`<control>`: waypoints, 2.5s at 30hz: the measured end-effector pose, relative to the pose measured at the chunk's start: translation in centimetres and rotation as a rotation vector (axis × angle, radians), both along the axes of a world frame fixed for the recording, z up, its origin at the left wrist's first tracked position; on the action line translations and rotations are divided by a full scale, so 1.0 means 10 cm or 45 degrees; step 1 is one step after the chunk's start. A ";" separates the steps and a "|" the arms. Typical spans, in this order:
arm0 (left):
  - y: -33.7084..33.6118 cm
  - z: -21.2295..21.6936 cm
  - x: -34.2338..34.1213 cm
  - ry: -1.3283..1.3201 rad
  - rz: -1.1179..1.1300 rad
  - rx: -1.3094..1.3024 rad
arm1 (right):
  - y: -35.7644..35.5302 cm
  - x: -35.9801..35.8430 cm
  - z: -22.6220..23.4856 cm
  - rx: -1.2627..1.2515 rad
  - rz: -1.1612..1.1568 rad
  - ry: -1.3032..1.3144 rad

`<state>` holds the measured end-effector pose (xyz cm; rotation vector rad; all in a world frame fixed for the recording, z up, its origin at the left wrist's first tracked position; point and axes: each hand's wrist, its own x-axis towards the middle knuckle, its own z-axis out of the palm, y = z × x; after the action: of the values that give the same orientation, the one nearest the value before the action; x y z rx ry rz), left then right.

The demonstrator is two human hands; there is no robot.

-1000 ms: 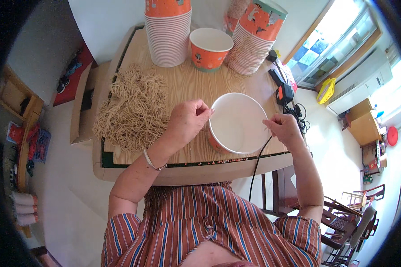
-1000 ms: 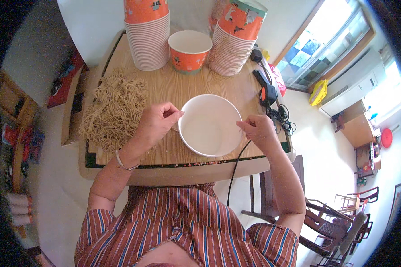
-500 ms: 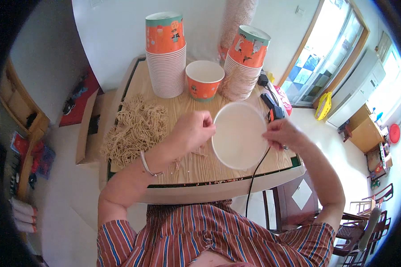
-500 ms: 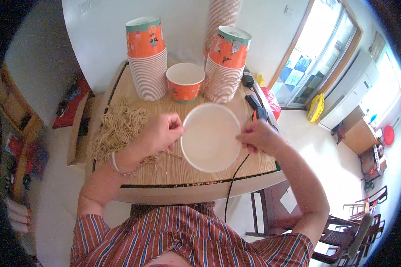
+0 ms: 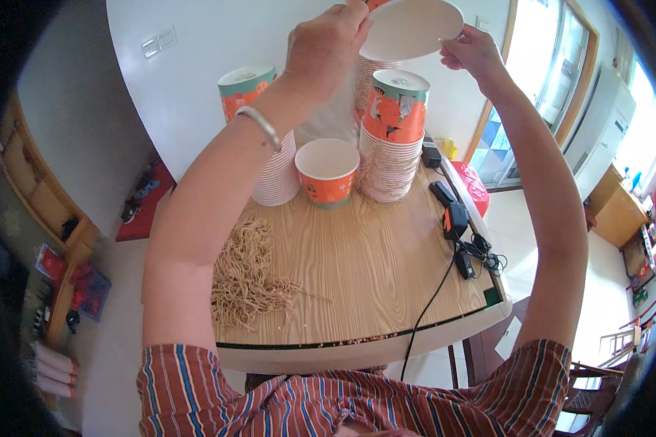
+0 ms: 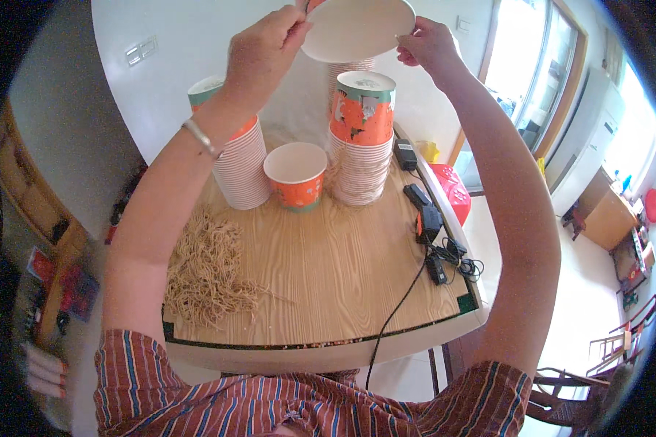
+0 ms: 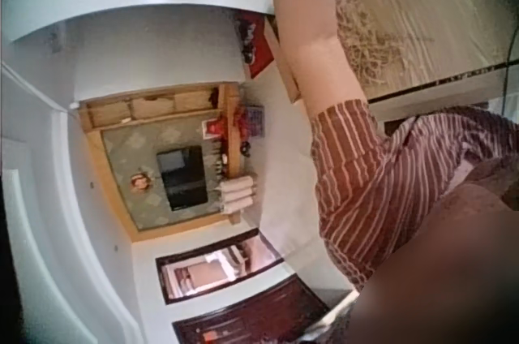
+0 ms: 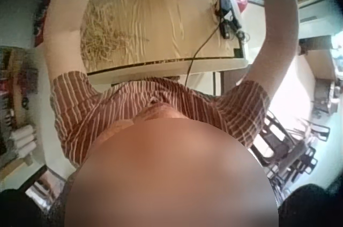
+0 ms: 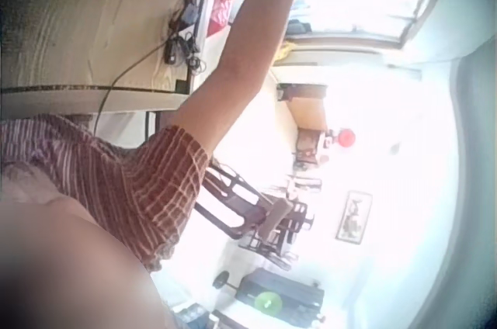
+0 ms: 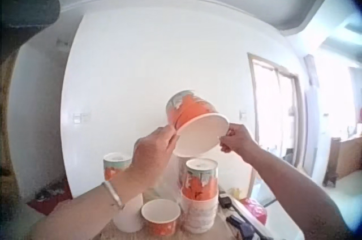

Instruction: Placing decorative shredded paper into paper cups.

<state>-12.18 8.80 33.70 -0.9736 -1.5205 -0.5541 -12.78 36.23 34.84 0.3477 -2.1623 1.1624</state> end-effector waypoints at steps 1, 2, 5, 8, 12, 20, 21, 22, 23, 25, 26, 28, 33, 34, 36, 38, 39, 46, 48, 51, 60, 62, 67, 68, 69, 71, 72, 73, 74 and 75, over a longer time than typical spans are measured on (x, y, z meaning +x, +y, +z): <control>0.06 -0.04 -0.25 0.030 0.016 0.009 | 0.06 -0.19 -0.02 -0.032 0.021 0.049; 0.12 -0.09 -0.48 0.055 0.027 0.017 | 0.13 -0.37 -0.06 -0.065 0.038 0.093; 0.30 -0.22 -0.93 0.076 0.186 -0.001 | 0.26 -0.77 -0.21 -0.118 -0.041 0.089; 0.43 -0.37 -1.19 0.149 0.334 -0.095 | 0.42 -1.07 -0.42 -0.189 0.026 0.082; 0.55 -0.59 -1.44 0.194 0.285 -0.145 | 0.61 -1.44 -0.76 -0.292 0.122 0.091; 0.58 -0.89 -1.56 0.286 0.241 -0.333 | 0.65 -1.73 -1.29 -0.453 0.132 0.075; 0.57 -0.92 -1.57 0.283 0.242 -0.335 | 0.65 -1.73 -1.32 -0.455 0.133 0.073; 0.56 -0.95 -1.58 0.288 0.232 -0.349 | 0.66 -1.73 -1.34 -0.403 0.069 0.033; 0.56 -0.97 -1.58 0.292 0.222 -0.362 | 0.67 -1.73 -1.36 -0.351 0.005 -0.006; 0.57 -1.03 -1.55 0.302 0.193 -0.371 | 0.68 -1.69 -1.45 -0.407 0.033 -0.052; 0.58 -1.06 -1.53 0.314 0.165 -0.378 | 0.68 -1.67 -1.49 -0.461 0.062 -0.096; 0.56 -1.11 -1.50 0.299 0.149 -0.423 | 0.64 -1.60 -1.59 -0.490 0.091 -0.060; 0.58 -1.16 -1.49 0.406 -0.018 -0.466 | 0.73 -1.56 -1.76 -0.398 -0.018 -0.076; 0.59 -1.17 -1.47 0.424 -0.029 -0.502 | 0.74 -1.55 -1.80 -0.414 0.066 -0.092; 0.60 -1.19 -1.46 0.442 -0.041 -0.541 | 0.79 -1.56 -1.85 -0.433 0.148 -0.108; 0.60 -1.22 -1.45 0.489 -0.070 -0.519 | 0.84 -1.58 -1.88 -0.353 0.257 -0.169; 0.59 -1.25 -1.44 0.488 -0.072 -0.522 | 0.85 -1.58 -1.91 -0.357 0.255 -0.169; 0.56 -1.50 -1.38 0.281 -0.076 -0.684 | 0.83 -1.64 -2.01 -0.428 0.384 -0.302; 0.56 -1.58 -1.36 0.257 -0.087 -0.698 | 0.86 -1.65 -2.06 -0.468 0.424 -0.343; 0.59 -1.67 -1.35 0.269 -0.056 -0.713 | 0.93 -1.69 -2.14 -0.492 0.496 -0.326; 0.62 -1.83 -1.39 0.219 -0.072 -0.648 | 0.93 -1.78 -2.29 -0.539 0.515 -0.341; 0.60 -1.86 -1.41 0.156 -0.105 -0.644 | 0.93 -1.78 -2.32 -0.592 0.524 -0.345; 0.51 -1.88 -1.43 0.137 -0.077 -0.610 | 0.83 -1.73 -2.33 -0.602 0.500 -0.342; 0.51 -1.89 -1.45 0.117 -0.044 -0.592 | 0.83 -1.73 -2.33 -0.594 0.491 -0.331; 0.51 -1.90 -1.46 0.114 -0.044 -0.593 | 0.81 -1.73 -2.33 -0.596 0.491 -0.333; 0.51 -1.91 -1.47 0.097 -0.096 -0.586 | 0.77 -1.72 -2.32 -0.593 0.448 -0.341; 0.52 -1.92 -1.47 0.097 -0.102 -0.585 | 0.80 -1.73 -2.33 -0.594 0.443 -0.342; 0.53 -1.93 -1.47 0.083 -0.110 -0.572 | 0.82 -1.73 -2.34 -0.633 0.484 -0.369; 0.54 -1.93 -1.46 0.070 -0.118 -0.559 | 0.84 -1.74 -2.35 -0.672 0.525 -0.396; 0.54 -1.93 -1.45 0.066 -0.112 -0.560 | 0.82 -1.73 -2.34 -0.673 0.531 -0.400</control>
<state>-26.64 14.20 14.35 -1.3854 -1.5911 -0.2535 -30.08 44.44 11.43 0.4085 -1.9777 2.0821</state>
